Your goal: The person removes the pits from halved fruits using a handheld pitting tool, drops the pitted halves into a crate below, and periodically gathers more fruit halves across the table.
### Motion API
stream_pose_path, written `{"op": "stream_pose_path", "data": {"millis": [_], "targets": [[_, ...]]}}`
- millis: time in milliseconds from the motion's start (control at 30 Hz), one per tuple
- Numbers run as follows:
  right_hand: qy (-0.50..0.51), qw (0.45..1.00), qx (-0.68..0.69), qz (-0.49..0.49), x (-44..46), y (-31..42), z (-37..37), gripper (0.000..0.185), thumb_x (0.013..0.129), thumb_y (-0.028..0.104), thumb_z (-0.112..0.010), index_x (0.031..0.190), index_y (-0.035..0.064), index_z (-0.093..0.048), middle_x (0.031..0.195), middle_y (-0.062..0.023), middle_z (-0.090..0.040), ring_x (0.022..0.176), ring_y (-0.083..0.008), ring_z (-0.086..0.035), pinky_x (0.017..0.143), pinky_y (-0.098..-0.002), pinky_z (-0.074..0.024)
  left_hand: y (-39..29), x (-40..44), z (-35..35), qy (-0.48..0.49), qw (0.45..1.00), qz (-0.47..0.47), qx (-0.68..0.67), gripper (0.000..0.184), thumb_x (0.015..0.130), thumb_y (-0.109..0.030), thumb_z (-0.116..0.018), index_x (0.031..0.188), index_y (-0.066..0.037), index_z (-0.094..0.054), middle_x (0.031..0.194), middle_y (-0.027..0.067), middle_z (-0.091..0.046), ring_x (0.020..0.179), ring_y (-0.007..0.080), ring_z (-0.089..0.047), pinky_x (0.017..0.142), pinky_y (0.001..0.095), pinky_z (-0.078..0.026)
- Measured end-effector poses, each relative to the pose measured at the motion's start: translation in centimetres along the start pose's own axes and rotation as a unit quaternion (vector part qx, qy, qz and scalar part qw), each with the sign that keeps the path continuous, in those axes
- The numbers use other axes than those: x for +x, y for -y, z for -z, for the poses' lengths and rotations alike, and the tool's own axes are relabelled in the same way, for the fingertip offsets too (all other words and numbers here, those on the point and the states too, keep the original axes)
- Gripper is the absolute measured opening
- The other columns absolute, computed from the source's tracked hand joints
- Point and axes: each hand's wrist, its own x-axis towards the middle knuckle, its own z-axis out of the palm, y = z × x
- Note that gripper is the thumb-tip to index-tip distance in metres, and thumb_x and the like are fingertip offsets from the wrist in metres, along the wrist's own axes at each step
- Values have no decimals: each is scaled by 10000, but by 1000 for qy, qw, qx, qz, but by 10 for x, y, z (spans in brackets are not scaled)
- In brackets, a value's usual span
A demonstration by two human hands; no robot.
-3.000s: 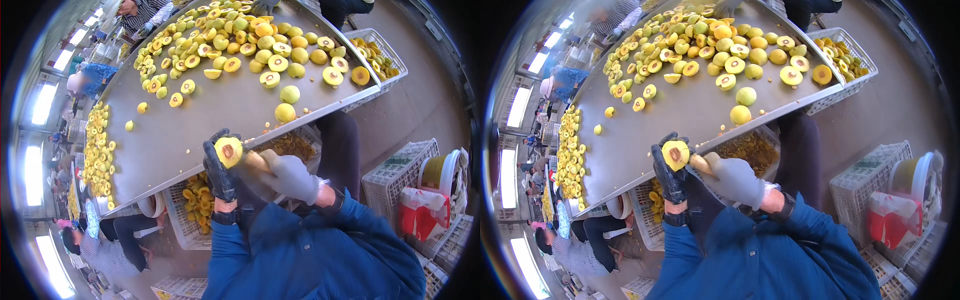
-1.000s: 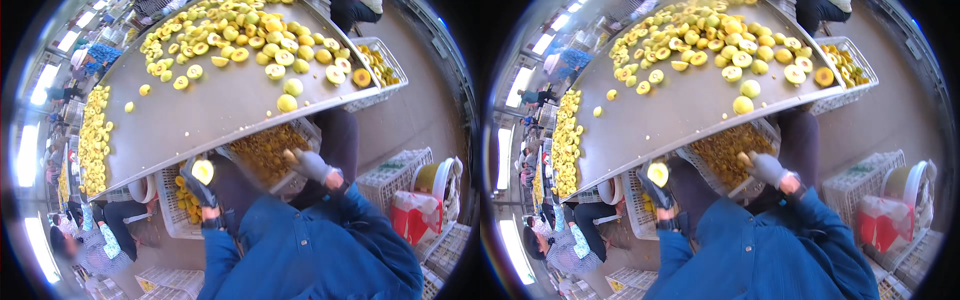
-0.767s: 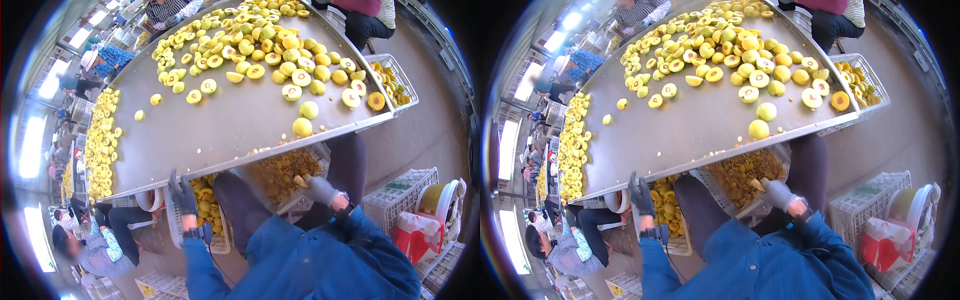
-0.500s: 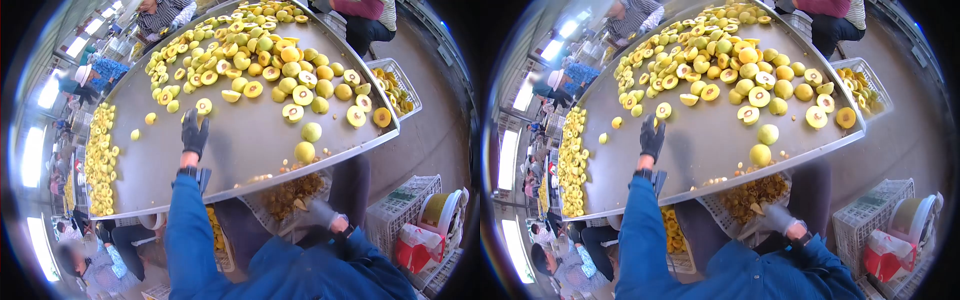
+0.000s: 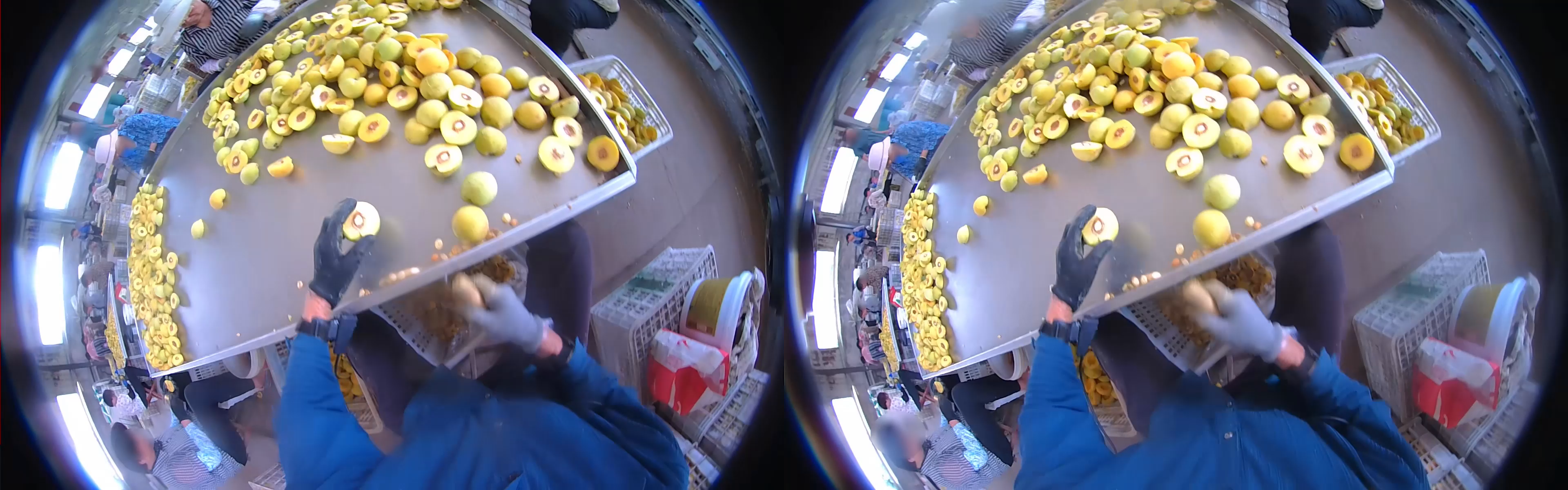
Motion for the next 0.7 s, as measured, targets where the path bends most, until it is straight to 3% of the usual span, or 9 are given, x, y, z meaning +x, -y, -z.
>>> {"op": "stream_pose_path", "data": {"millis": [67, 167, 300, 400, 500, 567, 633, 700], "targets": [[-52, 986, 155, -23, 11, 23, -7, 393, 889, 242, -662, 1174, -18, -583, 895, -126, -679, 821, -138, -637, 743, -317, -513, -48, -28, -5, 14, 999, 16, -24, 687, 766, -140, -774, 1362, 24, -473, 1363, 175, -524, 1241, 277, -528, 1055, 386, -426], [-75, 979, 187, -10, 13, 46, -18, 384, 894, 235, -658, 1164, -30, -587, 947, -84, -662, 865, -127, -611, 771, -295, -501, -103, -60, -13, -4, 999, -18, -50, 721, 748, -162, -795, 1363, 26, -470, 1372, 181, -518, 1236, 292, -534, 1048, 387, -432], [-21, 933, 349, -85, -10, 62, -27, 395, 891, 220, -662, 1174, -41, -575, 1014, -52, -642, 926, -106, -587, 807, -269, -481, -144, -88, -10, 34, 995, -10, -88, 783, 776, -227, -789, 1406, 35, -405, 1359, 177, -528, 1227, 283, -540, 1053, 394, -430], [1, 908, 405, -109, -24, 77, -24, 406, 903, 219, -652, 1204, -35, -554, 1044, -42, -635, 944, -99, -583, 822, -261, -481, -173, -98, -14, -18, 955, 92, -282, 790, 806, -281, -757, 1423, 35, -378, 1353, 172, -533, 1232, 269, -534, 1066, 387, -417], [2, 880, 462, -115, -36, 86, -28, 390, 931, 218, -626, 1229, -19, -539, 1040, -43, -636, 939, -96, -591, 818, -262, -490, -180, -104, -34, -78, 887, 109, -443, 772, 837, -327, -711, 1427, 40, -375, 1342, 174, -539, 1237, 266, -530, 1072, 371, -403], [5, 855, 501, -134, -42, 93, -27, 368, 950, 213, -606, 1235, -8, -535, 1022, -39, -636, 922, -97, -597, 804, -263, -498, -191, -101, -34, -79, 897, 131, -415, 748, 856, -320, -681, 1435, 34, -369, 1336, 178, -545, 1245, 264, -523, 1073, 361, -395], [163, 734, 652, -93, -39, 41, -30, 306, 960, 206, -595, 1191, 11, -547, 954, -40, -643, 835, -114, -609, 738, -271, -507, -198, -101, -37, -90, 905, 131, -396, 733, 870, -324, -658, 1442, 27, -364, 1326, 181, -553, 1239, 263, -527, 1064, 354, -399], [181, 697, 685, -113, -38, 39, -30, 249, 963, 207, -591, 1128, 24, -558, 877, -35, -643, 736, -135, -610, 665, -285, -507, -199, -99, -40, -105, 912, 105, -383, 727, 880, -338, -640, 1447, 20, -359, 1313, 185, -562, 1218, 263, -542, 1044, 349, -414]]}}
